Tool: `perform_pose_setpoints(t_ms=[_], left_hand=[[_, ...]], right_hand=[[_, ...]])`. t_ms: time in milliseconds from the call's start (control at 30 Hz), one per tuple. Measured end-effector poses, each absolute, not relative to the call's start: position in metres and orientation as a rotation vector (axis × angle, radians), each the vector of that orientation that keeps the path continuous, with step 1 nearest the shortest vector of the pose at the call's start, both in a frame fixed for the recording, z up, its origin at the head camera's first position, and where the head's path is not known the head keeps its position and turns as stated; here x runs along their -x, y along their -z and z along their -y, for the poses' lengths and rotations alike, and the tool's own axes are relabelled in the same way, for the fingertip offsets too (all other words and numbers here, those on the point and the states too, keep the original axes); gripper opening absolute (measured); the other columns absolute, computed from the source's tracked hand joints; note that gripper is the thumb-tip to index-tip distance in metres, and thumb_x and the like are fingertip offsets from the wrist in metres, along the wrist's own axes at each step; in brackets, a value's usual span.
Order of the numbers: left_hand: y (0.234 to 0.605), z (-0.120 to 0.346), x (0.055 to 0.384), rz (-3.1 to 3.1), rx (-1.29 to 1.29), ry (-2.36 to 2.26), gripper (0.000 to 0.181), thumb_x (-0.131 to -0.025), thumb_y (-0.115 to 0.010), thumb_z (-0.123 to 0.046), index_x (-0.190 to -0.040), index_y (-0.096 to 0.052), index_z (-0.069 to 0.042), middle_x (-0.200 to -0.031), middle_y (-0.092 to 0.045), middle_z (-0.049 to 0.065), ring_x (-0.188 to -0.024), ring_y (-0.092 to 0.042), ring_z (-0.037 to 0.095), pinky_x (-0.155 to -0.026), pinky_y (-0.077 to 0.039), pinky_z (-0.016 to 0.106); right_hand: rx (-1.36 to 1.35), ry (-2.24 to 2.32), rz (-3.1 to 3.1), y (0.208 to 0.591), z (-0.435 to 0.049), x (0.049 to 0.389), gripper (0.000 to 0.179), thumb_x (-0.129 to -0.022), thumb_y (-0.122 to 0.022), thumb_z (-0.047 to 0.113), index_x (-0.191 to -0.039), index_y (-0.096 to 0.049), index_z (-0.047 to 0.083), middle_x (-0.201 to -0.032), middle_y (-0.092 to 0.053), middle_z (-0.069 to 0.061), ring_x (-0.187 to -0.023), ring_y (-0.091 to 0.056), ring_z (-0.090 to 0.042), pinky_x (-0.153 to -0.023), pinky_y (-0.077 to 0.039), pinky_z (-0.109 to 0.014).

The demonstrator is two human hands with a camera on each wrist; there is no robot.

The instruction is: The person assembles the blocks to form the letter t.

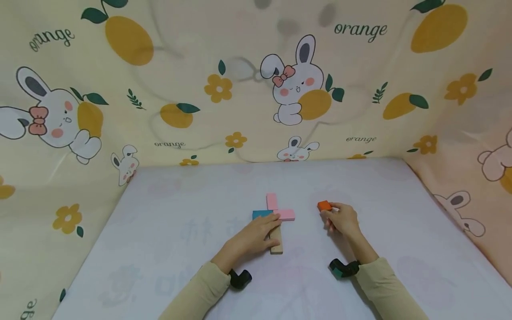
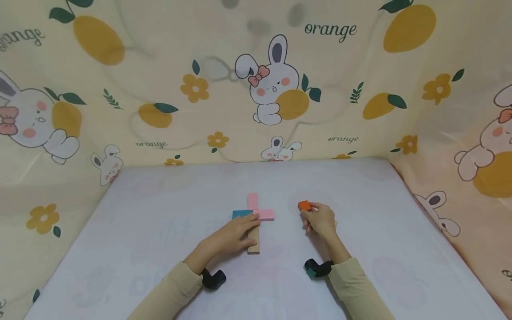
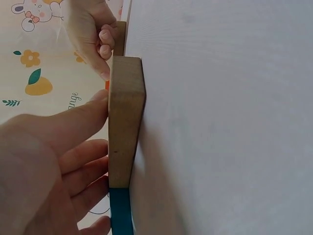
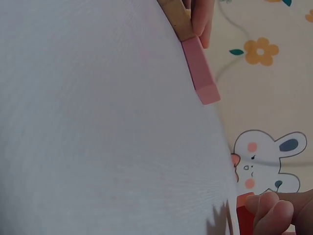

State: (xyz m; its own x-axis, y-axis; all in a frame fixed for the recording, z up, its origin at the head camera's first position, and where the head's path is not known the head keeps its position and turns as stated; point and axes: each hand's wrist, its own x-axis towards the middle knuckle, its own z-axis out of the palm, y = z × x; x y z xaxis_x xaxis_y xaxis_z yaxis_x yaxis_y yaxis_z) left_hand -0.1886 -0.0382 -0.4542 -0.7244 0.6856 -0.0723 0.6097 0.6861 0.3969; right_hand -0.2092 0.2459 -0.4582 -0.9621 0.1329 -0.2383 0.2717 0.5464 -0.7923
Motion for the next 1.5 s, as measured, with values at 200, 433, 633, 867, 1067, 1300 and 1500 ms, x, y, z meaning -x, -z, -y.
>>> perform_pose_setpoints(t_ms=[200,433,633,867,1067,1300,1500], left_hand=[[0.456,0.038,0.19,-2.692,-1.057,-0.505,0.059,-0.095,-0.059,-0.034,-0.146,-0.042,-0.009,-0.158,-0.035,0.005,-0.147,-0.034,0.021,-0.122,-0.031,0.042],[0.457,0.037,0.19,-2.684,-1.068,-0.524,0.058,-0.095,-0.06,-0.032,-0.145,-0.043,-0.008,-0.157,-0.037,0.006,-0.147,-0.035,0.022,-0.121,-0.031,0.044],[0.456,0.038,0.189,-2.68,-1.053,-0.52,0.058,-0.096,-0.059,-0.034,-0.146,-0.042,-0.009,-0.158,-0.035,0.005,-0.147,-0.034,0.02,-0.122,-0.03,0.043],[0.456,0.038,0.189,-2.678,-1.047,-0.53,0.059,-0.096,-0.057,-0.035,-0.147,-0.04,-0.01,-0.159,-0.033,0.004,-0.149,-0.031,0.02,-0.123,-0.028,0.043],[0.456,0.038,0.188,-2.686,-1.052,-0.501,0.059,-0.097,-0.056,-0.036,-0.148,-0.039,-0.01,-0.16,-0.031,0.004,-0.149,-0.029,0.02,-0.123,-0.028,0.044],[0.454,0.039,0.189,-2.676,-1.047,-0.504,0.06,-0.097,-0.055,-0.036,-0.148,-0.038,-0.01,-0.161,-0.028,0.004,-0.15,-0.027,0.02,-0.124,-0.027,0.042],[0.454,0.04,0.19,-2.681,-1.046,-0.501,0.058,-0.098,-0.055,-0.033,-0.148,-0.038,-0.009,-0.161,-0.028,0.005,-0.15,-0.026,0.022,-0.124,-0.026,0.042]], right_hand=[[-0.314,1.427,-2.628,0.455,-0.247,0.208,0.057,-0.094,-0.06,0.017,-0.14,-0.041,-0.011,-0.047,-0.055,0.011,-0.036,-0.049,-0.001,-0.041,-0.045,-0.017],[-0.26,1.386,-2.665,0.453,-0.245,0.204,0.057,-0.094,-0.061,0.02,-0.139,-0.043,-0.011,-0.049,-0.054,0.01,-0.037,-0.048,-0.002,-0.041,-0.044,-0.017],[-0.239,1.366,-2.689,0.452,-0.244,0.201,0.055,-0.094,-0.061,0.018,-0.137,-0.045,-0.011,-0.049,-0.053,0.009,-0.037,-0.047,-0.002,-0.04,-0.044,-0.017],[-0.218,1.368,-2.695,0.451,-0.243,0.199,0.055,-0.093,-0.062,0.018,-0.136,-0.046,-0.011,-0.048,-0.053,0.01,-0.036,-0.047,-0.001,-0.041,-0.044,-0.018],[-0.191,1.352,-2.704,0.45,-0.241,0.196,0.056,-0.093,-0.064,0.02,-0.136,-0.047,-0.011,-0.048,-0.054,0.011,-0.036,-0.047,-0.002,-0.041,-0.045,-0.019],[-0.176,1.364,-2.697,0.451,-0.24,0.193,0.054,-0.092,-0.064,0.019,-0.135,-0.048,-0.011,-0.048,-0.053,0.01,-0.037,-0.046,-0.001,-0.041,-0.045,-0.018],[-0.151,1.364,-2.686,0.452,-0.239,0.189,0.052,-0.093,-0.062,0.016,-0.134,-0.048,-0.012,-0.049,-0.053,0.009,-0.037,-0.046,-0.002,-0.041,-0.043,-0.018]])
